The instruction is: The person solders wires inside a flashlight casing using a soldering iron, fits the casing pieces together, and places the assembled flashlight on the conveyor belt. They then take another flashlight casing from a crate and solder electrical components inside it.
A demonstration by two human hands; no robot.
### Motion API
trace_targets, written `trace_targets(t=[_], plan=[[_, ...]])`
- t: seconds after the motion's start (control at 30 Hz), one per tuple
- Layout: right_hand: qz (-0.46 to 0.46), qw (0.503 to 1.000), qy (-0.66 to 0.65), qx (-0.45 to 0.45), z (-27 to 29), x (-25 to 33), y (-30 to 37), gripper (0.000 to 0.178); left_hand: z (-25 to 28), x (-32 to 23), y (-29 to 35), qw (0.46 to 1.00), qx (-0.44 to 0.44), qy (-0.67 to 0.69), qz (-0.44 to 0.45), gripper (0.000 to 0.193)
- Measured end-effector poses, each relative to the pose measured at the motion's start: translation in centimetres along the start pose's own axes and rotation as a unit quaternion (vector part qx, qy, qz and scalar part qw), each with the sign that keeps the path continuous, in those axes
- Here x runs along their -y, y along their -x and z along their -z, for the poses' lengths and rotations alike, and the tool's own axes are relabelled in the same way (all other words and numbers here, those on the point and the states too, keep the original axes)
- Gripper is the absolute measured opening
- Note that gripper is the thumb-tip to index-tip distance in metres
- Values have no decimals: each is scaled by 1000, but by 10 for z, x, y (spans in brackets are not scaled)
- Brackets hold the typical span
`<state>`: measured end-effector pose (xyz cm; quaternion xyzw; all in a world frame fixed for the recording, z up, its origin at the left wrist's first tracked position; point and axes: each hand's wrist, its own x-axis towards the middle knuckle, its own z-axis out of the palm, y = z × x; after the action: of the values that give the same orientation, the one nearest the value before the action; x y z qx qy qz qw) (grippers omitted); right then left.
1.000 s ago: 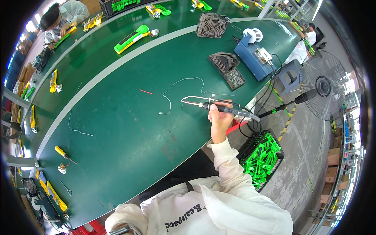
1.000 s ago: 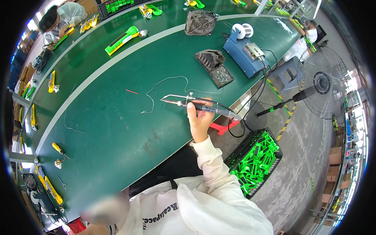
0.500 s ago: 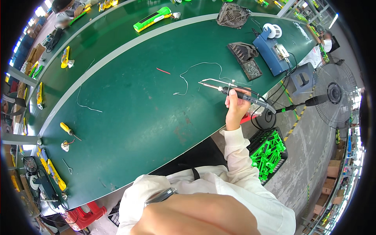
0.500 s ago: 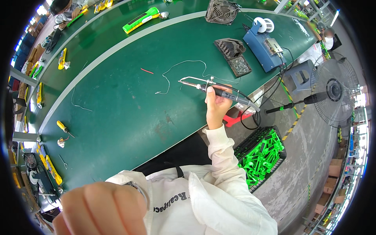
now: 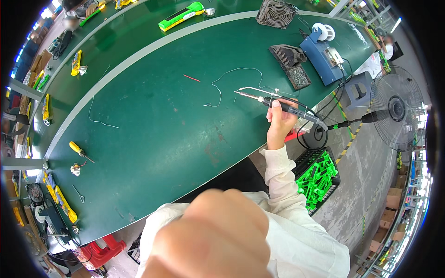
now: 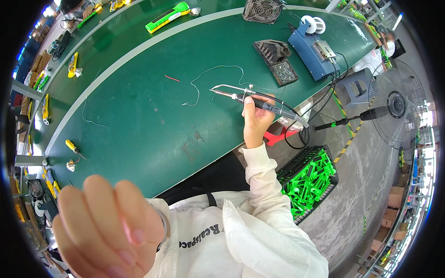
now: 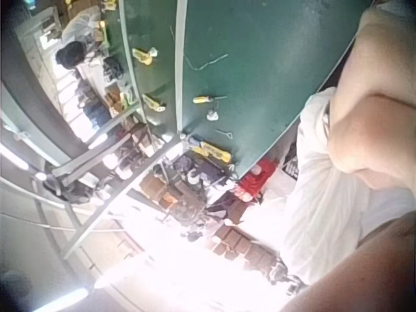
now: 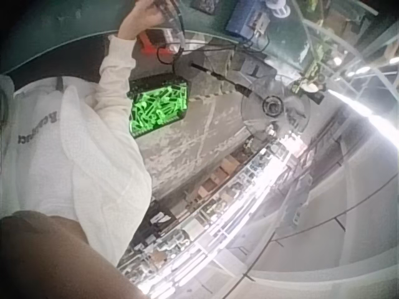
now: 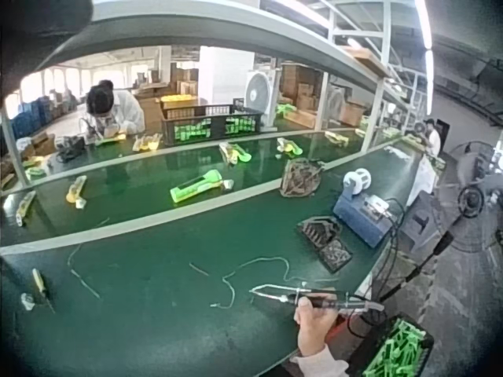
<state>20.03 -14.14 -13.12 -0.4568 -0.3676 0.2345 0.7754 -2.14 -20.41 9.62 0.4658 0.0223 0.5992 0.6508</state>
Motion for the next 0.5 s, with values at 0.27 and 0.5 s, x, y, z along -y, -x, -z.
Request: trace_targets(t=[0.27,0.5], plan=[[21,999,36,-17,-2,-2,-2,19,-72,-5,24,969,-224,101,-5,11],[25,999,43,-15,-3,-2,-2,21,-82,-1,30,925,-353,137,-41,23]])
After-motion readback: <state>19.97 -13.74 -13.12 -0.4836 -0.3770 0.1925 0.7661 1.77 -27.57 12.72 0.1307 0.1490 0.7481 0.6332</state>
